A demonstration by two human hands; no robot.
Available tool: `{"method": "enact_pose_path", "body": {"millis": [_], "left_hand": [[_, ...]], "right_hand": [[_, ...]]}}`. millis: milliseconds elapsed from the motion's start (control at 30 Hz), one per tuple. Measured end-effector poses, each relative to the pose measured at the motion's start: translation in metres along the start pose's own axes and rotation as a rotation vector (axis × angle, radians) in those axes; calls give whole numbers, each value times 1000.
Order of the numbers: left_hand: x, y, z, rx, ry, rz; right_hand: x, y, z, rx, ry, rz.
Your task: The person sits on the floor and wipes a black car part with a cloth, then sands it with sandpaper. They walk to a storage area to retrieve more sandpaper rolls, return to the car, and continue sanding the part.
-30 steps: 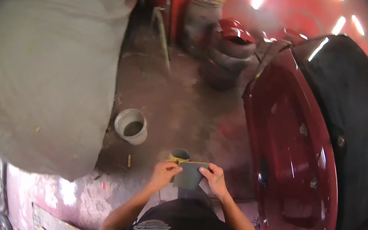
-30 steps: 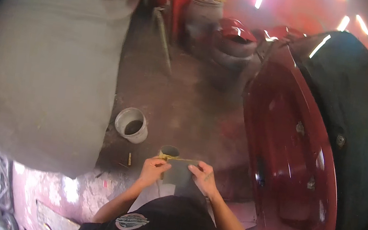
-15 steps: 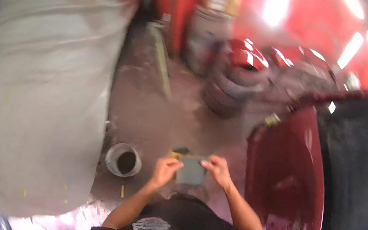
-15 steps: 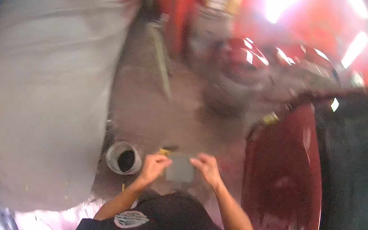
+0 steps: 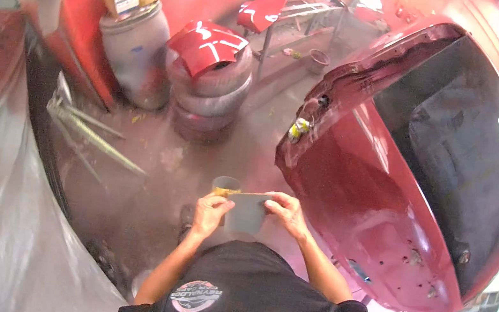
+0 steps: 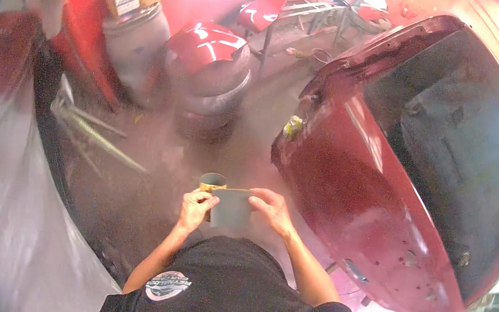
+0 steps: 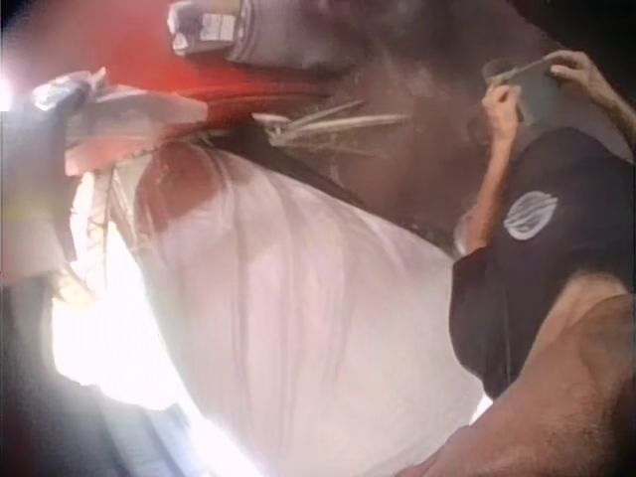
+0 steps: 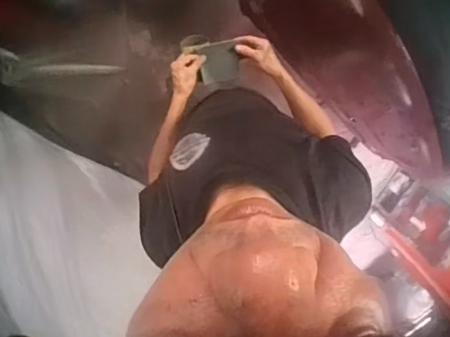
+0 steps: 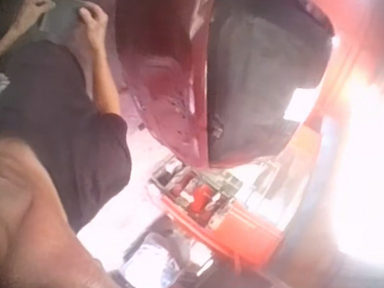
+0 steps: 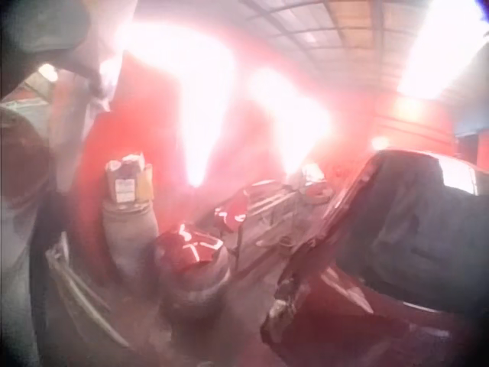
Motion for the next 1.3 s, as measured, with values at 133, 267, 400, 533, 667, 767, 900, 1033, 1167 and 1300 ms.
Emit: {"method": "enact_pose_path", "body": {"millis": [133,267,400,533,667,767,900,1033,1167,1300], "left_hand": [[-40,-20,80,-4,181,37],[-66,-49,128,6,325,58],[-79,-47,172,-36,431,77],[-70,-57,184,-37,546,5],[-53,-56,185,-11,627,-5],[-38,-62,178,-45,716,4],[-24,-69,168,81,724,22],[-15,-73,163,88,662,19],[-4,-82,148,73,694,-39],[6,-71,118,105,651,6]], "right_hand": [[31,1,68,-36,-147,-203],[58,23,99,-43,-286,-349],[81,35,121,-16,-425,-387],[81,27,110,28,-588,-314],[82,41,100,29,-668,-360],[78,49,84,32,-744,-463],[82,61,62,-25,-863,-529],[77,54,49,-110,-885,-279],[62,22,10,16,-793,-358],[66,44,-11,-10,-857,-455]]}}
Point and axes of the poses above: each hand's wrist, its own z-axis towards the middle knuckle, its own x-axis out of the palm, y = z × x, the point moved 6 cm from there along z, towards the middle knuckle, and after that the axes turned 15 degrees about -x, right-handed, at the moved point
